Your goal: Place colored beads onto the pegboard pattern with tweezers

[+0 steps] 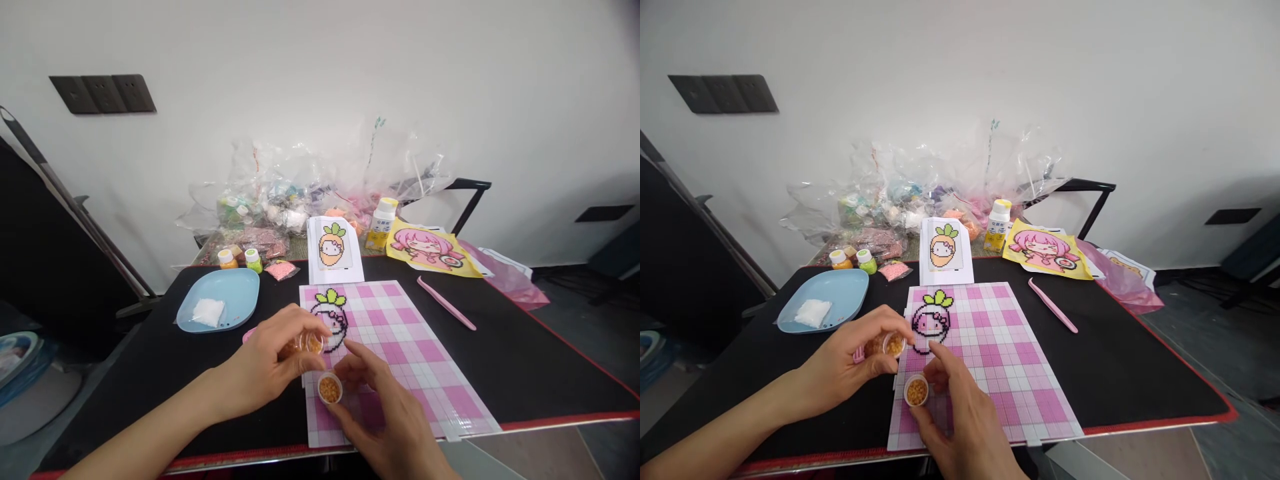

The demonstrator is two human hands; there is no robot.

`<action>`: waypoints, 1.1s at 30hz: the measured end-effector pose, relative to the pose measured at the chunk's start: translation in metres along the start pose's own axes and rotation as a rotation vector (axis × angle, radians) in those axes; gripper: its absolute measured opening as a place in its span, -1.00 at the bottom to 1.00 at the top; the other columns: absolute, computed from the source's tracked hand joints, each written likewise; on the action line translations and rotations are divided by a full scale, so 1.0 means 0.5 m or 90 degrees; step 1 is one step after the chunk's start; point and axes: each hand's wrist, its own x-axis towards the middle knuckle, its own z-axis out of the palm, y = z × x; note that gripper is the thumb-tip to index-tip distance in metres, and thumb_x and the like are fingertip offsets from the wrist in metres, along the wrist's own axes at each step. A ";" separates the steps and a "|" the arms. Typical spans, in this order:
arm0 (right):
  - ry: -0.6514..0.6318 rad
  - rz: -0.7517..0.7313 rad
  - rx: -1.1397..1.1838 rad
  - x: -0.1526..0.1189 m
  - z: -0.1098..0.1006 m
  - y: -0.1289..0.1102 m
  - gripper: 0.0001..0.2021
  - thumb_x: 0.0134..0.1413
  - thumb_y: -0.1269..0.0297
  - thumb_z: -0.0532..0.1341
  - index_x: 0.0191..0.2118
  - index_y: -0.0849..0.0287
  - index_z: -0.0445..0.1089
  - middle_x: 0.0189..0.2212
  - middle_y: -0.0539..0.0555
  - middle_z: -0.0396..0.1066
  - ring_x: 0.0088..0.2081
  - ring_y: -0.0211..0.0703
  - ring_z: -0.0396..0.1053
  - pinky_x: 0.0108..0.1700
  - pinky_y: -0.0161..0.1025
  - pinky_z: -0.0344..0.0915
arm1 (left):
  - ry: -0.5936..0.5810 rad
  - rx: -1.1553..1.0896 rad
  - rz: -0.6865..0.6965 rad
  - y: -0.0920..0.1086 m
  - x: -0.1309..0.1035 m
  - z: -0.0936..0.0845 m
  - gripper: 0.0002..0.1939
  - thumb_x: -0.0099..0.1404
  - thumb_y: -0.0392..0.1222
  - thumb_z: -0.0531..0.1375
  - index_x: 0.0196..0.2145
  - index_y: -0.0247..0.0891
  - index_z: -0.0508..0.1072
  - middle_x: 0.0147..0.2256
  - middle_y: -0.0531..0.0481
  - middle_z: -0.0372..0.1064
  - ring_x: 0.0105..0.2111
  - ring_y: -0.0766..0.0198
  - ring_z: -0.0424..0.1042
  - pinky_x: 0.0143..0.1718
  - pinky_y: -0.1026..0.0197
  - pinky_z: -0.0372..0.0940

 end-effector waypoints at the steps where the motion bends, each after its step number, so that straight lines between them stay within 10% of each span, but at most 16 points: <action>1: -0.005 0.000 0.000 0.000 -0.001 -0.001 -0.54 0.28 0.16 0.13 0.23 0.04 0.05 -0.26 0.01 0.47 -0.28 -0.28 0.50 -0.21 -0.35 0.51 | 0.028 -0.032 -0.029 0.001 -0.001 -0.001 -0.71 0.37 0.05 0.13 -0.10 -0.18 0.44 -0.22 -0.02 0.39 -0.30 0.26 0.33 -0.30 0.23 0.21; 10: -0.032 -0.013 -0.017 0.000 -0.005 0.000 -0.53 0.27 0.24 0.12 0.25 -0.01 0.05 -0.19 0.03 0.51 -0.24 -0.25 0.52 -0.15 -0.31 0.50 | 0.213 -0.197 -0.130 0.021 0.003 -0.006 -0.69 0.38 0.10 0.08 -0.15 -0.18 0.37 -0.25 -0.01 0.43 -0.38 0.31 0.32 -0.42 0.27 0.26; 33: -0.028 -0.060 -0.068 0.010 -0.011 -0.017 -0.55 0.25 0.34 0.08 0.24 0.06 0.07 -0.22 0.09 0.50 -0.28 -0.19 0.51 -0.23 -0.24 0.53 | 0.245 -0.261 -0.124 0.015 0.005 -0.003 -0.71 0.36 0.08 0.12 -0.18 -0.21 0.37 -0.33 0.03 0.34 -0.50 0.38 0.23 -0.53 0.30 0.16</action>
